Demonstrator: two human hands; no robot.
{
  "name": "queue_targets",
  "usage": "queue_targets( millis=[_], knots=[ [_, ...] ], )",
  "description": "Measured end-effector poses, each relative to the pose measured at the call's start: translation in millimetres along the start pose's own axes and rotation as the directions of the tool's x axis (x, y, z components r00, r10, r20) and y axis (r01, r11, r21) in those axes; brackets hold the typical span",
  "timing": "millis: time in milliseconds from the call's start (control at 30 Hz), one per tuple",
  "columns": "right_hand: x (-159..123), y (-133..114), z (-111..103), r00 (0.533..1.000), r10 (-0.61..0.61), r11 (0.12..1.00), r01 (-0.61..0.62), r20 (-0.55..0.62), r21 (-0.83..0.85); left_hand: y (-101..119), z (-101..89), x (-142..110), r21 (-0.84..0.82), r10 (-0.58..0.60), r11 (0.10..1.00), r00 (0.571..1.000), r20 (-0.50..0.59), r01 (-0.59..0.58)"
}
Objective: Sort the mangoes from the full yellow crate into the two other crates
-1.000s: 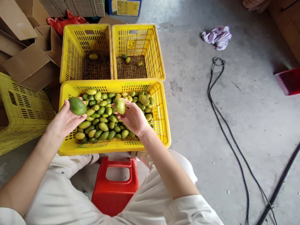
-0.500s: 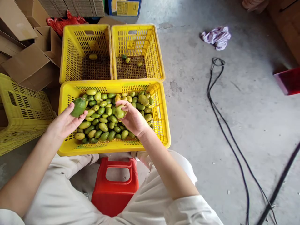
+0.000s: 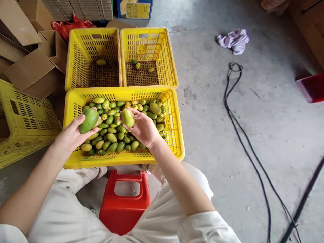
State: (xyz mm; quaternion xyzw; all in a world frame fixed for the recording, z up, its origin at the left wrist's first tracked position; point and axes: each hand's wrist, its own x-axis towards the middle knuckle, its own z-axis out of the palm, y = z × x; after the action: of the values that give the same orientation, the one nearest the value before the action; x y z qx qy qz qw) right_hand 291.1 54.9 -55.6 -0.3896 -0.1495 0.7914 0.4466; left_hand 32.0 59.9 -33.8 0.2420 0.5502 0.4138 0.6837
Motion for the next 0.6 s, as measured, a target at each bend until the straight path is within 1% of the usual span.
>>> queue_targets(
  millis=[100, 167, 233, 400, 500, 600],
  knots=[
    [0.1, -0.7, -0.2, 1.000, 0.003, 1.000, -0.003, -0.006, -0.023, 0.8, 0.9, -0.5, -0.041, -0.065, 0.997, 0.998, 0.011, 0.065],
    [1.3, 0.0, -1.1, 1.000, -0.010, 0.999, 0.009, -0.025, -0.039, 0.4, 0.5, 0.4, -0.072, -0.079, 0.994, 0.996, 0.035, 0.081],
    [2.2, 0.9, -2.0, 0.999, -0.017, 0.999, 0.016, -0.033, -0.041, -0.6, -0.1, 1.4, -0.086, -0.068, 0.994, 0.997, 0.041, 0.071],
    [1.8, 0.9, -1.9, 1.000, -0.004, 1.000, 0.004, -0.022, -0.002, -3.1, -0.3, 1.1, -0.093, -0.033, 0.995, 0.999, 0.020, 0.035],
    [1.0, 0.5, 0.1, 1.000, -0.009, 1.000, 0.009, -0.013, -0.009, -4.8, -2.3, 0.9, -0.091, -0.014, 0.996, 1.000, 0.010, 0.015],
    [0.9, 1.9, 1.5, 0.999, -0.029, 1.000, 0.028, -0.025, -0.013, -6.2, -6.0, 2.2, -0.071, -0.025, 0.997, 1.000, 0.017, 0.026]
  ],
)
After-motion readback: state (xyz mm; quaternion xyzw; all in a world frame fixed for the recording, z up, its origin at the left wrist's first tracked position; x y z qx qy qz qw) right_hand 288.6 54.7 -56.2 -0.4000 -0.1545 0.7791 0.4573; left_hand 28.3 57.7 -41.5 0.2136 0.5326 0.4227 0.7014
